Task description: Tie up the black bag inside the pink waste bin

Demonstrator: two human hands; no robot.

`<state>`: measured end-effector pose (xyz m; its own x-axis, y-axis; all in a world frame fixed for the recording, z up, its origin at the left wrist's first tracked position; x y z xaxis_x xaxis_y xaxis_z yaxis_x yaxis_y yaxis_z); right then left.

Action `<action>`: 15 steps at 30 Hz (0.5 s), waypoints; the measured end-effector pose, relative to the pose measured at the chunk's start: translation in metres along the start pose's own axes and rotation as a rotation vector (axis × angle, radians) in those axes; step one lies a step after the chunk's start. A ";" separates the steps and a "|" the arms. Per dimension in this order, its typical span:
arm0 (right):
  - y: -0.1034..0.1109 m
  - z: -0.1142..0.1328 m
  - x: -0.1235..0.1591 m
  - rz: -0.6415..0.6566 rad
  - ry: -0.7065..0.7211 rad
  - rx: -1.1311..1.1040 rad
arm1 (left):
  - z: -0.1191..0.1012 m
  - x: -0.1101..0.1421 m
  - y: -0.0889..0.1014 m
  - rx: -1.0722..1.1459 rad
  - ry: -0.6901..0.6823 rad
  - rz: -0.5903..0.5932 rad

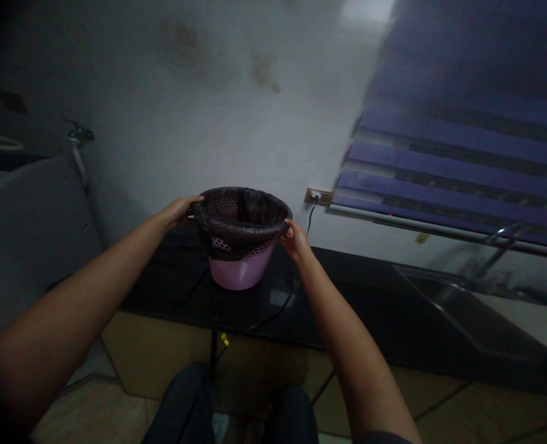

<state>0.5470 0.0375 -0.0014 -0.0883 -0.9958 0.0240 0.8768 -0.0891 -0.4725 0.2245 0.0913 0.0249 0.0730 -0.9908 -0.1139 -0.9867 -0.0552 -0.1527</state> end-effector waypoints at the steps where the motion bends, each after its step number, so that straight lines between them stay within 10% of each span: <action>1: 0.002 0.000 0.000 -0.007 0.000 -0.003 | 0.002 -0.001 -0.003 -0.003 -0.002 0.014; 15: 0.030 0.005 -0.001 -0.018 0.037 -0.010 | 0.023 -0.002 -0.028 0.004 0.014 0.029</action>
<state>0.5757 0.0355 -0.0106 -0.1213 -0.9926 -0.0003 0.8705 -0.1062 -0.4806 0.2554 0.0978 0.0071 0.0422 -0.9936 -0.1044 -0.9879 -0.0259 -0.1532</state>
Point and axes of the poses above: each hand's wrist, its own x-axis away from the middle knuckle, its own y-axis out of the back of the hand, z = x × y, the point moved 10 cm from there along -x, towards the middle knuckle, and after that the axes turned 3 degrees about z, right-handed, at the moved point
